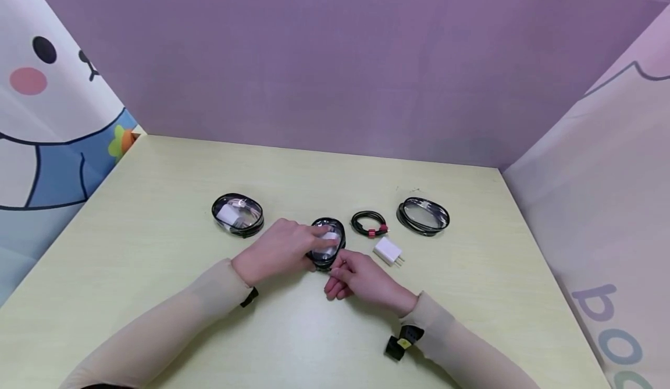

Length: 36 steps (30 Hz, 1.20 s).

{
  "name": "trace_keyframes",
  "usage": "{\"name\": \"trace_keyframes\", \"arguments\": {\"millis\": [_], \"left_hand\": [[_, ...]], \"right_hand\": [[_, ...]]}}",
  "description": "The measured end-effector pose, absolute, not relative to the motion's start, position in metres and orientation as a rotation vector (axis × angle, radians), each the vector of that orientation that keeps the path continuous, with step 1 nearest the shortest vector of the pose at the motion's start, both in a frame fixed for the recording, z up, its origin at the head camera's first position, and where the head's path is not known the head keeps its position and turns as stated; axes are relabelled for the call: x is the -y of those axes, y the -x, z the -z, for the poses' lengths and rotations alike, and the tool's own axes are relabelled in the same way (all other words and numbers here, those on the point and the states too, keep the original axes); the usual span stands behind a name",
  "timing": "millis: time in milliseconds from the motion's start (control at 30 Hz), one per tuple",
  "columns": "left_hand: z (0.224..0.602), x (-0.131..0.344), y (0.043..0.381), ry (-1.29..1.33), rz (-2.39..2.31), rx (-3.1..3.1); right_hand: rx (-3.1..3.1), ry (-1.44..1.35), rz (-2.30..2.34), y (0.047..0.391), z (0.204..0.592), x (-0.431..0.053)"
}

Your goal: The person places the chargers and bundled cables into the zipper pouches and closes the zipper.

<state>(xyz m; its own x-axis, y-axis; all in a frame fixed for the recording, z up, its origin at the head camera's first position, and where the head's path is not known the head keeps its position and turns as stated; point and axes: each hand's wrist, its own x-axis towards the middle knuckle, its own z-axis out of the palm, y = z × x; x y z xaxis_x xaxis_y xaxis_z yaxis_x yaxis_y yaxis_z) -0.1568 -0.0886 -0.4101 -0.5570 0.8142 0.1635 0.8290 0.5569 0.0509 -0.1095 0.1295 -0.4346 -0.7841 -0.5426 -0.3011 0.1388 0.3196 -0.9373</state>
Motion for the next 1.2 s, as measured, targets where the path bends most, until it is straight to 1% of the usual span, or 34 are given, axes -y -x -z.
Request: {"name": "trace_keyframes", "arguments": {"millis": [367, 667, 867, 1200], "left_hand": [[0.408, 0.089, 0.158, 1.441, 0.131, 2.603], [0.406, 0.094, 0.158, 1.414, 0.080, 2.544], [0.406, 0.097, 0.160, 1.433, 0.002, 2.536], [0.409, 0.098, 0.161, 1.520, 0.067, 2.624]], "right_hand": [[-1.991, 0.335, 1.521, 0.111, 0.436, -0.136], [-2.039, 0.304, 1.528, 0.112, 0.437, -0.146], [-2.034, 0.218, 1.613, 0.114, 0.440, -0.147], [-2.022, 0.024, 1.773, 0.122, 0.444, -0.146]]}}
